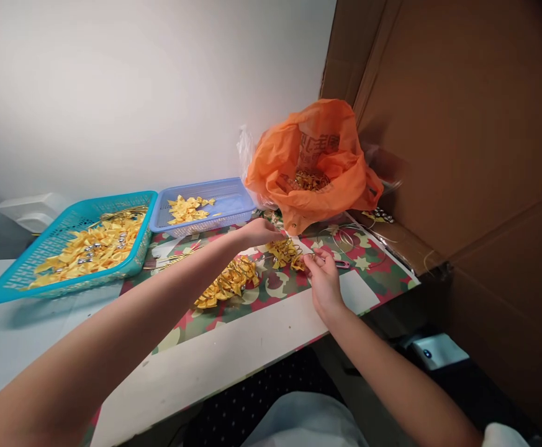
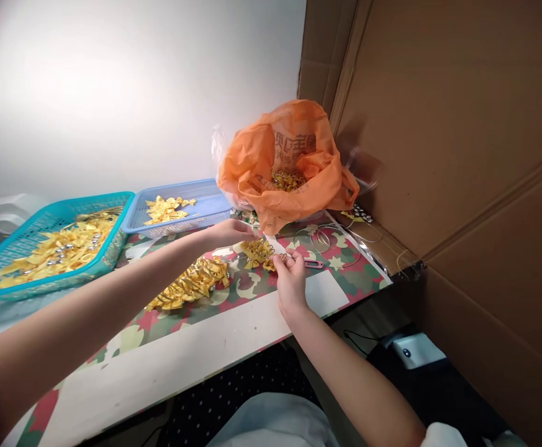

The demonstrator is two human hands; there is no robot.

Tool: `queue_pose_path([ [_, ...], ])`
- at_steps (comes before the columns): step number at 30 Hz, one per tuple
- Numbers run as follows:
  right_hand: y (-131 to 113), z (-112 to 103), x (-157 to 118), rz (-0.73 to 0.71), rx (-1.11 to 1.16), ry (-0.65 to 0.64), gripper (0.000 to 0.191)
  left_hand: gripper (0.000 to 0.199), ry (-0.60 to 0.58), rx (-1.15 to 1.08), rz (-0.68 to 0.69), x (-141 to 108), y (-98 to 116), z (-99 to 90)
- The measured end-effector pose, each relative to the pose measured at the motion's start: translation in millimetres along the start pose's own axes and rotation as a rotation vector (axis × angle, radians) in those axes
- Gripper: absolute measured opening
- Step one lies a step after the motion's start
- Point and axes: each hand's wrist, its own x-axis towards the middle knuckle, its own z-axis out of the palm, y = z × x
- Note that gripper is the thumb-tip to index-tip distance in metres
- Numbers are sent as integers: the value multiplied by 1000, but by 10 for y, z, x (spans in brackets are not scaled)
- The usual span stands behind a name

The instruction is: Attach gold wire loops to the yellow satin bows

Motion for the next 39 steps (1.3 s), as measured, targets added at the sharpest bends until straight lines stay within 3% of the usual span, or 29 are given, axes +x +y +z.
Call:
queue_pose_path([
  [7, 107, -60, -68, -182, -94, -119, 35, 46, -73, 18, -56, 91, 90, 94],
  [11, 110, -65, -78, -171, -86, -121, 33, 38, -118, -19, -97, 111, 76, 37],
  [16, 109, -63, -73, -172, -72, -144, 31, 49, -151, -56, -120, 104, 89, -16],
  [19, 109, -65, -73, -173, -92, -148, 31, 45, -169, -30, -121, 86, 115, 7],
  [30, 92, -64, -93, -190, -160, -145, 26, 28, -217, -6, -48, 57, 131, 86],
  [39, 95, -65, -89, -194, -169, -148, 25, 35, -236, 18, 2, 10, 89, 61],
])
